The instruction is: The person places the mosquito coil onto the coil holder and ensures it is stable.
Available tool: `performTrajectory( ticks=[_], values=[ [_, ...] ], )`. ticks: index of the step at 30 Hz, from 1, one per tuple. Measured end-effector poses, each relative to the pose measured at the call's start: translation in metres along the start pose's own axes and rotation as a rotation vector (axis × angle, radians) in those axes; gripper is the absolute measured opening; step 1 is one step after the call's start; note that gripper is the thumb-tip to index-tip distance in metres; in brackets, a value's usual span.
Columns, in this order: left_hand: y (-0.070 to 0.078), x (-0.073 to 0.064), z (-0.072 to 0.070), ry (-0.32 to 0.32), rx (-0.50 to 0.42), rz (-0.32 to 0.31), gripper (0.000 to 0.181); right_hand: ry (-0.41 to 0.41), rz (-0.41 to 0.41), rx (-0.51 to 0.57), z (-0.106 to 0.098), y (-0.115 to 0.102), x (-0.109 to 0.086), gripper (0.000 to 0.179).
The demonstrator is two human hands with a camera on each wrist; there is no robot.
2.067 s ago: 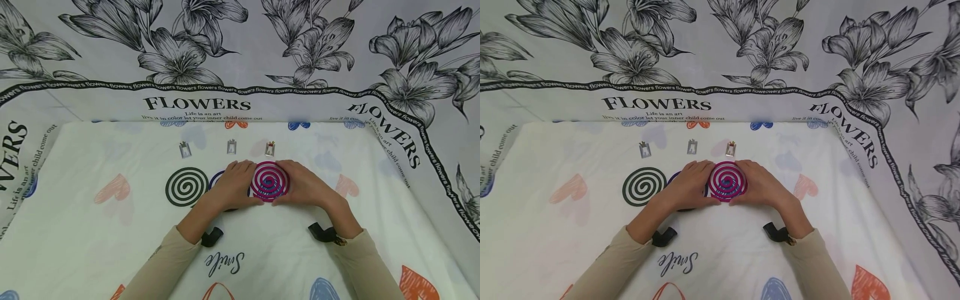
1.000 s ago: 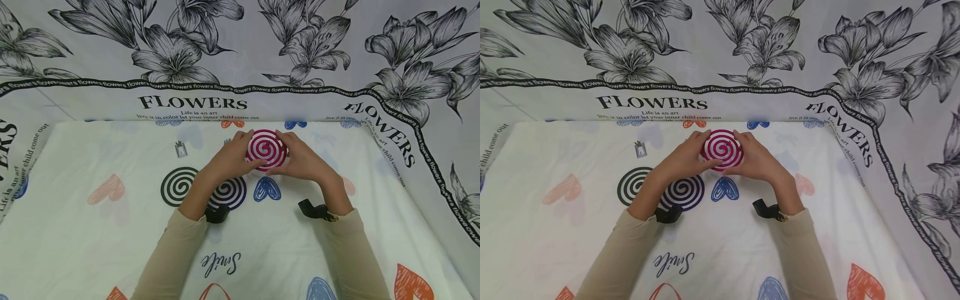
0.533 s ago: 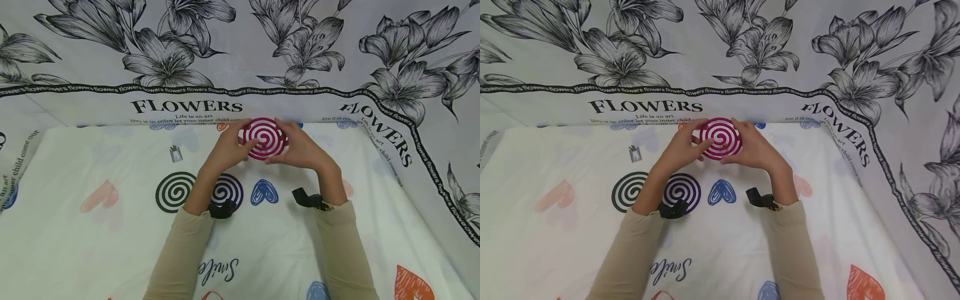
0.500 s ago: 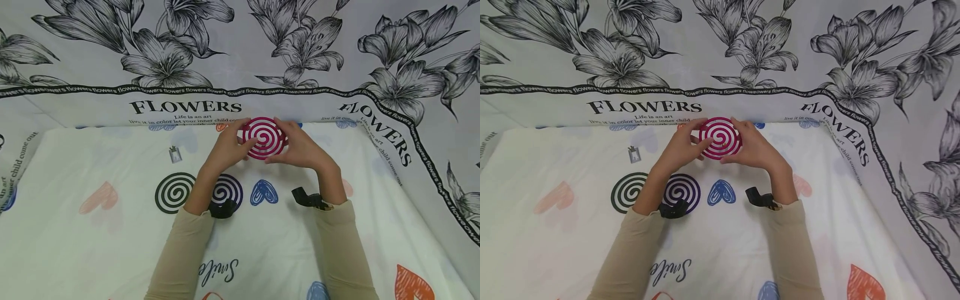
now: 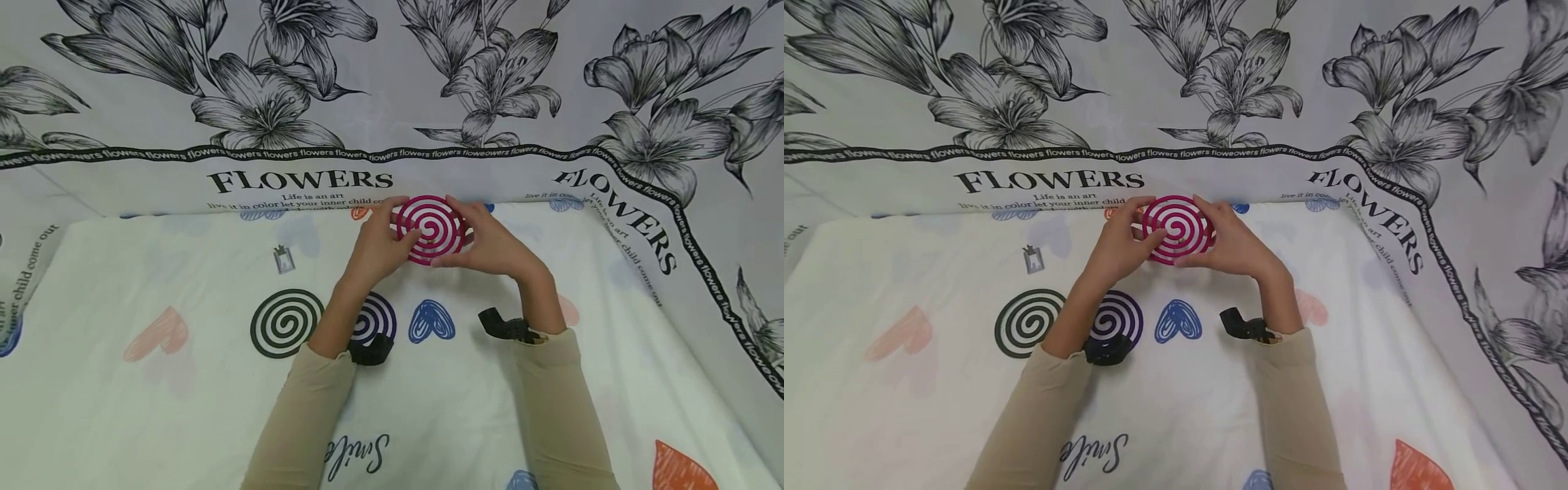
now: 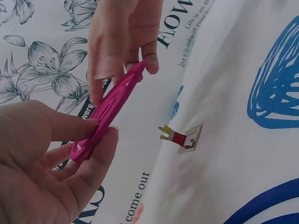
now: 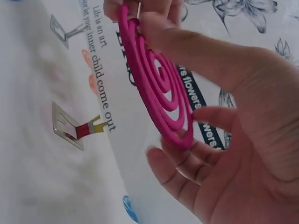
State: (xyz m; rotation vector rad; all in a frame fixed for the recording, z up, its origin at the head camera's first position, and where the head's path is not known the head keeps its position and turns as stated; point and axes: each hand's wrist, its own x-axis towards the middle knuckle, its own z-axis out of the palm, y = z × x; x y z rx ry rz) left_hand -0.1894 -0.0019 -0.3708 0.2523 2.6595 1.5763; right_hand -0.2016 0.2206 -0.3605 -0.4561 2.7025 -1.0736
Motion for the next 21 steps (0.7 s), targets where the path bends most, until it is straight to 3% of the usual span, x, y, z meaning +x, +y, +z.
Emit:
performTrajectory(
  ticks=[6, 13, 21],
  values=[
    [-0.004, 0.004, 0.0, 0.037, -0.09, -0.031, 0.07, 0.107, 0.012, 0.148, 0.007, 0.002, 0.008, 0.08],
    [-0.008, 0.007, 0.007, 0.047, -0.149, -0.09, 0.069, 0.166, 0.148, 0.275, 0.018, 0.007, 0.015, 0.071],
    [-0.012, 0.01, 0.014, 0.031, -0.241, -0.17, 0.066, 0.205, 0.221, 0.384, 0.019, 0.01, 0.021, 0.064]
  ],
)
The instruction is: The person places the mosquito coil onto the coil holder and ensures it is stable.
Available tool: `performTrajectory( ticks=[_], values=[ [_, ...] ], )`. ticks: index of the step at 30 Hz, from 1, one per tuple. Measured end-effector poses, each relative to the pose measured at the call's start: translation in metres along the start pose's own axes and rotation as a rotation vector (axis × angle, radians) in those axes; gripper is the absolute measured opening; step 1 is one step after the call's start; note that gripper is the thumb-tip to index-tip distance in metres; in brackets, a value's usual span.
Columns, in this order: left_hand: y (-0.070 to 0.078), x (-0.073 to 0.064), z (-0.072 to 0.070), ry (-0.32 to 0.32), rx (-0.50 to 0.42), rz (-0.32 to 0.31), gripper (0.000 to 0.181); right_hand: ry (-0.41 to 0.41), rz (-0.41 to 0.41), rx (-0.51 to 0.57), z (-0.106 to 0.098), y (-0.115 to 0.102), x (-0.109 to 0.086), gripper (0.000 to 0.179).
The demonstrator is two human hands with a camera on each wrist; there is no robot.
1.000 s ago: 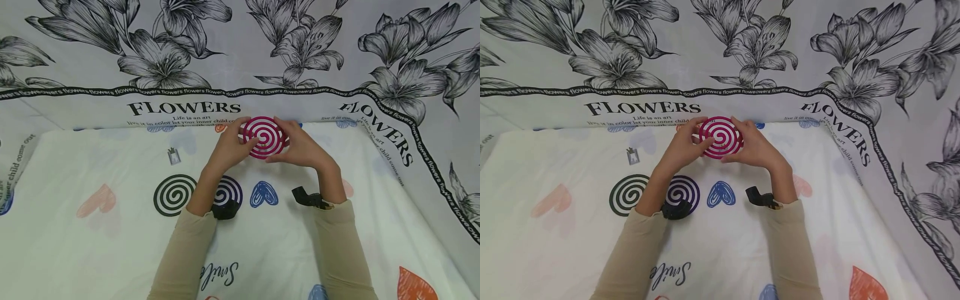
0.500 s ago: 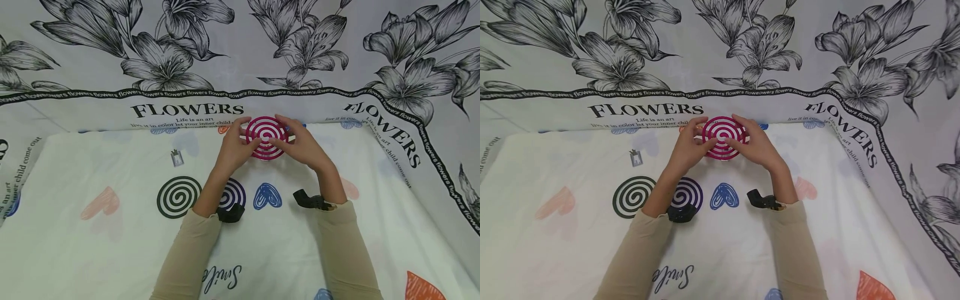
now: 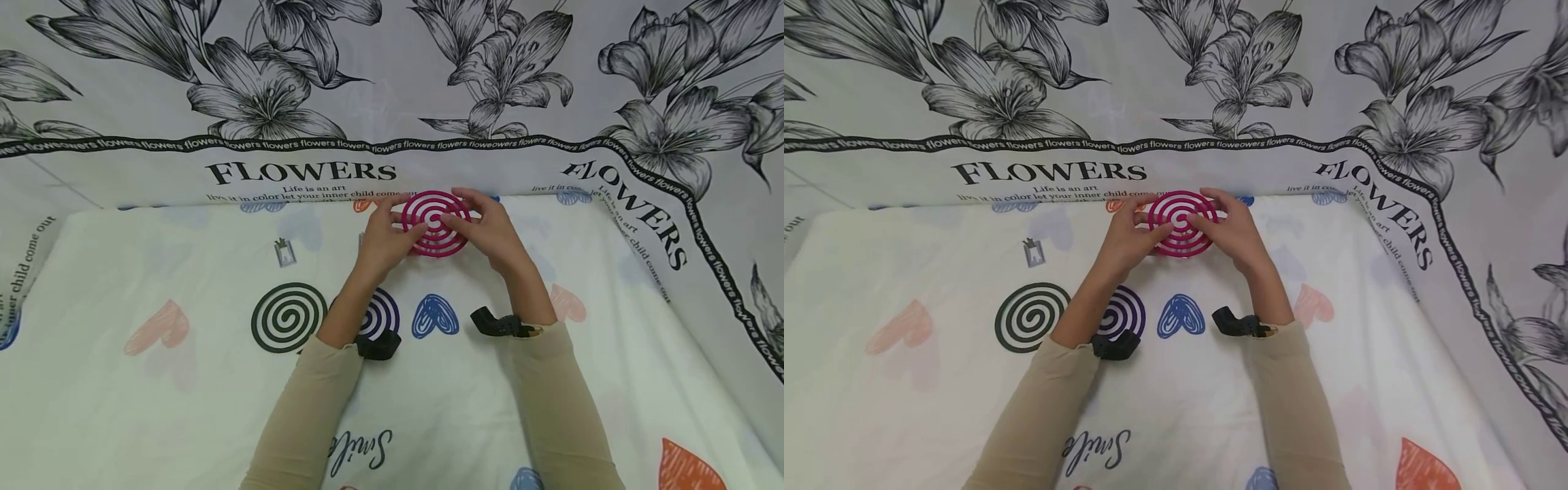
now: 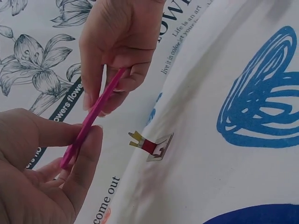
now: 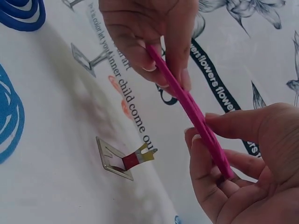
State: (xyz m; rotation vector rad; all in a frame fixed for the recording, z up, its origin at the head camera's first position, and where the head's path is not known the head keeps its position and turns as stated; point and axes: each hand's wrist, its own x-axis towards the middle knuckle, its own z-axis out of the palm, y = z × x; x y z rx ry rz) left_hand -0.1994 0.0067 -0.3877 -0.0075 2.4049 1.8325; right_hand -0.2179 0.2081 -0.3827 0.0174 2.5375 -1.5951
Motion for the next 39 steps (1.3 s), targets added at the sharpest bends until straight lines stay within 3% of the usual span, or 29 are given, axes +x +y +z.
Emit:
performTrajectory(
  ticks=[14, 21, 34, 39],
  values=[
    [-0.006, -0.001, 0.008, 0.007, 0.057, 0.001, 0.061, -0.028, -0.007, 0.018, 0.0, 0.006, 0.0, 0.071],
    [-0.011, 0.002, 0.009, -0.008, -0.031, -0.016, 0.06, -0.025, 0.006, 0.035, 0.0, 0.009, 0.002, 0.067],
    [-0.015, 0.004, 0.012, 0.0, -0.039, 0.013, 0.06, -0.018, -0.008, -0.014, 0.001, 0.008, 0.003, 0.064],
    [-0.015, 0.005, 0.012, 0.022, 0.019, 0.02, 0.06, -0.008, -0.006, -0.021, 0.001, 0.008, 0.003, 0.063]
  ],
)
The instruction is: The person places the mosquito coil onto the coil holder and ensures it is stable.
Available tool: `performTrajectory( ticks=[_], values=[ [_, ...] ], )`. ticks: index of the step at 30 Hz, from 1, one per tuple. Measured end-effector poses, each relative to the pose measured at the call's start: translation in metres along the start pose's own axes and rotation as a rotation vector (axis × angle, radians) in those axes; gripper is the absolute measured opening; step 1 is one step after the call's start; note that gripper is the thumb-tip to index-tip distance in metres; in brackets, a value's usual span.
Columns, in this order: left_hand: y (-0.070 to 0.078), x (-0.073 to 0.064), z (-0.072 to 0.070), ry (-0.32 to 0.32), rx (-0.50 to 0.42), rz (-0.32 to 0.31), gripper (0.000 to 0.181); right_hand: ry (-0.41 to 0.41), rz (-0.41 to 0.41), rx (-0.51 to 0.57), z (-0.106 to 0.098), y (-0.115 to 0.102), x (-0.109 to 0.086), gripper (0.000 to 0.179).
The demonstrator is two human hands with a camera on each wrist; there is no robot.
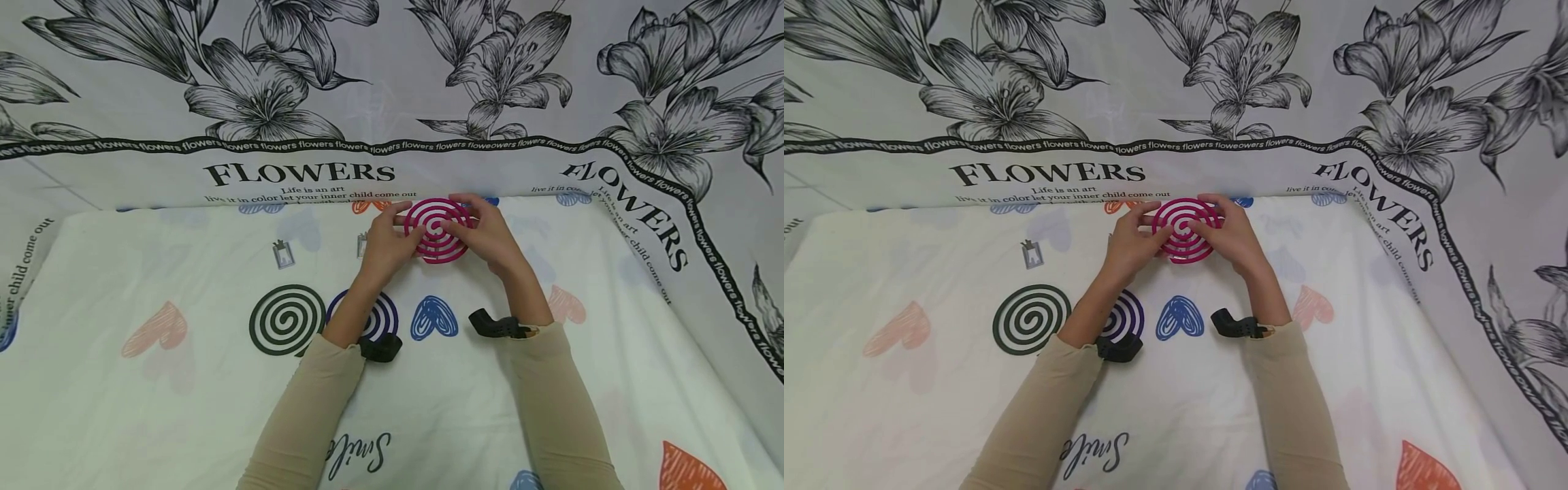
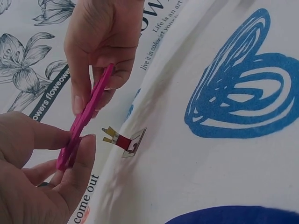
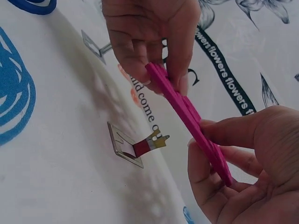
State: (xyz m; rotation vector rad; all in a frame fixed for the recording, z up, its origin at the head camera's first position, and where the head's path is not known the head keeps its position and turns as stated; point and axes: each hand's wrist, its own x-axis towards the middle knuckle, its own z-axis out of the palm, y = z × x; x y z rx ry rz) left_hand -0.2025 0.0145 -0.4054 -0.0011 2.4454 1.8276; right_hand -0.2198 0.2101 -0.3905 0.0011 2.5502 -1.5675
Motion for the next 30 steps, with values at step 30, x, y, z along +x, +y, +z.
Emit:
performTrajectory(
  ticks=[30],
  values=[
    [-0.004, 0.0021, 0.0079, -0.006, 0.013, -0.043, 0.061, 0.022, 0.048, -0.036, 0.0036, 0.0087, 0.0042, 0.063]
  ],
)
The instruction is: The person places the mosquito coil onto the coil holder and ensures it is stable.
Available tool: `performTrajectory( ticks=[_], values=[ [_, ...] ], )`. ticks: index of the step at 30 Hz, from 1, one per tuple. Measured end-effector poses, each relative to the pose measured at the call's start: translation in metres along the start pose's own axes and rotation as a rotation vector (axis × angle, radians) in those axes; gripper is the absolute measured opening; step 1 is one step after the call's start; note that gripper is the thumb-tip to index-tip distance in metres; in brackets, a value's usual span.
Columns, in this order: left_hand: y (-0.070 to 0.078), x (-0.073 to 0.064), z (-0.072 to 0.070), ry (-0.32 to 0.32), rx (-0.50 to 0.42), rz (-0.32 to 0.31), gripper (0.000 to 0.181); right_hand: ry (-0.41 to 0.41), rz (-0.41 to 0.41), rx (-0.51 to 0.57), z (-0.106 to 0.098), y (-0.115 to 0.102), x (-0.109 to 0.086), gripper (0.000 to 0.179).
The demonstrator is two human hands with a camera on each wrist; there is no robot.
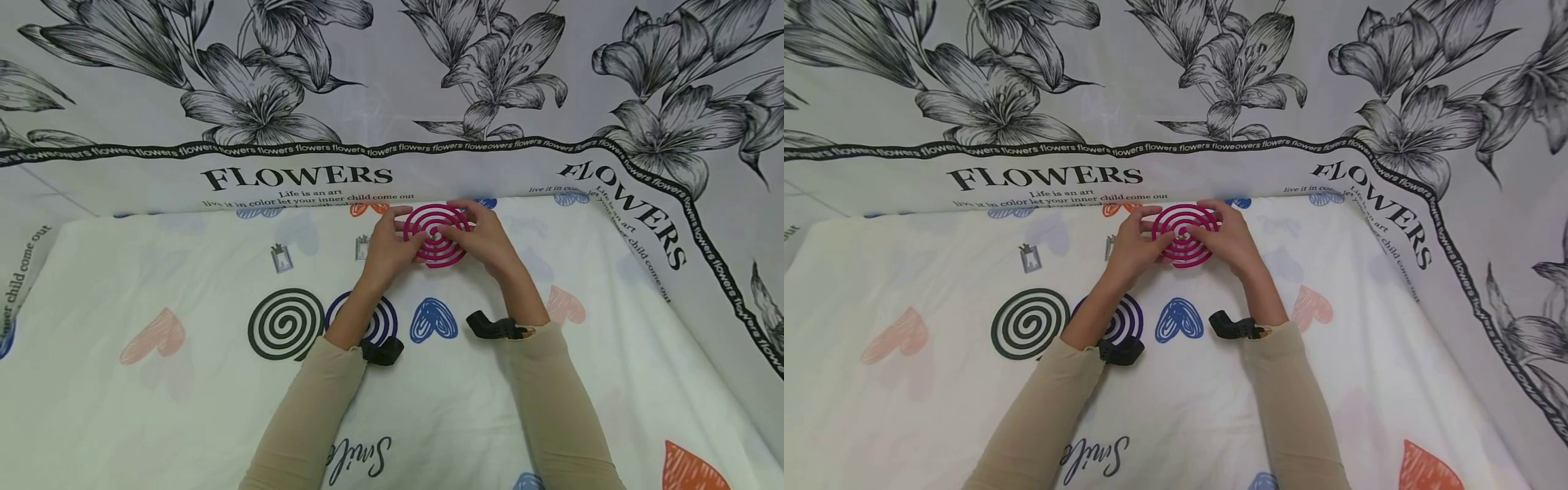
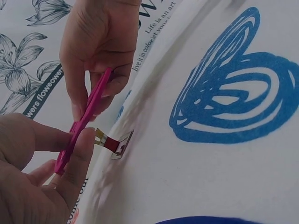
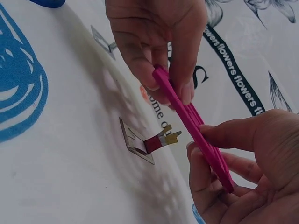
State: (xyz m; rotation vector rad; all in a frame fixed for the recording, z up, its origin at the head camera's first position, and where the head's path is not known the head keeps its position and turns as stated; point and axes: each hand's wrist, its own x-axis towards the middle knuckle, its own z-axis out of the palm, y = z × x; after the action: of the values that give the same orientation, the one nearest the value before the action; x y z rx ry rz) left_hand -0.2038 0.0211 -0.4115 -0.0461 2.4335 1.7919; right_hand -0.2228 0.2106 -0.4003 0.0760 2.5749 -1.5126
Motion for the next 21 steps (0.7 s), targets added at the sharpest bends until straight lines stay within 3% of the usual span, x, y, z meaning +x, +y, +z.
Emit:
performTrajectory(
  ticks=[15, 21],
  values=[
    [-0.001, 0.0005, 0.0041, 0.001, 0.004, 0.007, 0.058, 0.024, 0.002, 0.004, 0.0044, 0.003, 0.0026, 0.06],
    [-0.0052, 0.0013, 0.0066, 0.014, 0.053, 0.006, 0.058, 0.02, 0.008, 0.004, 0.0069, 0.0057, 0.0035, 0.061]
  ],
)
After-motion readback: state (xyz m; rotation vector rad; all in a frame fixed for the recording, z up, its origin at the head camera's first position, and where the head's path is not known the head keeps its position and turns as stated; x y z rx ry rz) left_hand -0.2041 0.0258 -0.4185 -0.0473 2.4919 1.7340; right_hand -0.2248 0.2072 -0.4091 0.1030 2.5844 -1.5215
